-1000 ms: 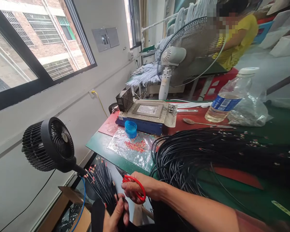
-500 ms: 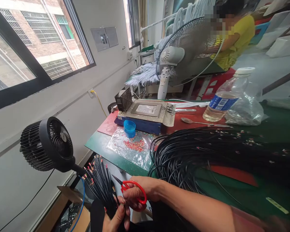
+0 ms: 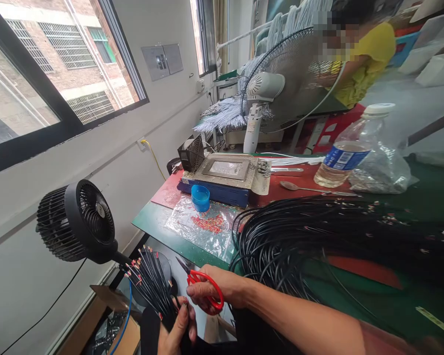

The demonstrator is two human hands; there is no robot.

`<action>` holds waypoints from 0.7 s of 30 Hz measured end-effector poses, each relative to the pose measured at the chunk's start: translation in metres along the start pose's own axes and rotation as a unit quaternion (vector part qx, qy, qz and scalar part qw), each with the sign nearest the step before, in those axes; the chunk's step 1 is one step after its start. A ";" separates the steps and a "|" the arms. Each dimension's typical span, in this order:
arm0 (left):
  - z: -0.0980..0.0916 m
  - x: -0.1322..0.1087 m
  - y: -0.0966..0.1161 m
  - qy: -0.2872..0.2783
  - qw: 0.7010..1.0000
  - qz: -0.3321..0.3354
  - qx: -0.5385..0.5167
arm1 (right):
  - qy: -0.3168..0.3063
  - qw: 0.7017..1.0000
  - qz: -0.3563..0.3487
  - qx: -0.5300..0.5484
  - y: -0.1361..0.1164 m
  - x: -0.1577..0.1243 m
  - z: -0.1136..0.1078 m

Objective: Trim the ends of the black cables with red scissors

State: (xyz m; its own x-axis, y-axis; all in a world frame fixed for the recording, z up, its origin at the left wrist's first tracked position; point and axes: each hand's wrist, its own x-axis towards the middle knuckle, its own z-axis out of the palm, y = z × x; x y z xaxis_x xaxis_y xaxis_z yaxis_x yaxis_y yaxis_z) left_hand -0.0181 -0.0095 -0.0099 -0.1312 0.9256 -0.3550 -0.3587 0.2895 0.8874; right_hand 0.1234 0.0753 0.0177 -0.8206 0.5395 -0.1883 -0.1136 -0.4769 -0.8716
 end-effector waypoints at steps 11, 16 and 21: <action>-0.002 0.001 0.001 -0.006 0.999 0.008 0.034 | -0.018 0.999 -0.002 -0.049 -0.005 -0.004 0.002; -0.005 0.004 -0.003 0.014 1.000 0.005 0.016 | 0.000 0.999 -0.019 -0.051 0.000 0.000 0.000; 0.002 0.002 0.001 0.072 0.997 -0.007 -0.023 | 0.038 0.993 -0.043 -0.104 0.005 0.004 -0.002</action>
State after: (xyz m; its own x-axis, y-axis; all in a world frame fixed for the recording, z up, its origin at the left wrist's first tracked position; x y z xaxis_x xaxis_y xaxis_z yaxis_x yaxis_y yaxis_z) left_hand -0.0168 -0.0067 -0.0096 -0.2560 0.8758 -0.4091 -0.4038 0.2876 0.8684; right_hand 0.1205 0.0764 0.0121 -0.7670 0.6271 -0.1358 -0.0567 -0.2771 -0.9592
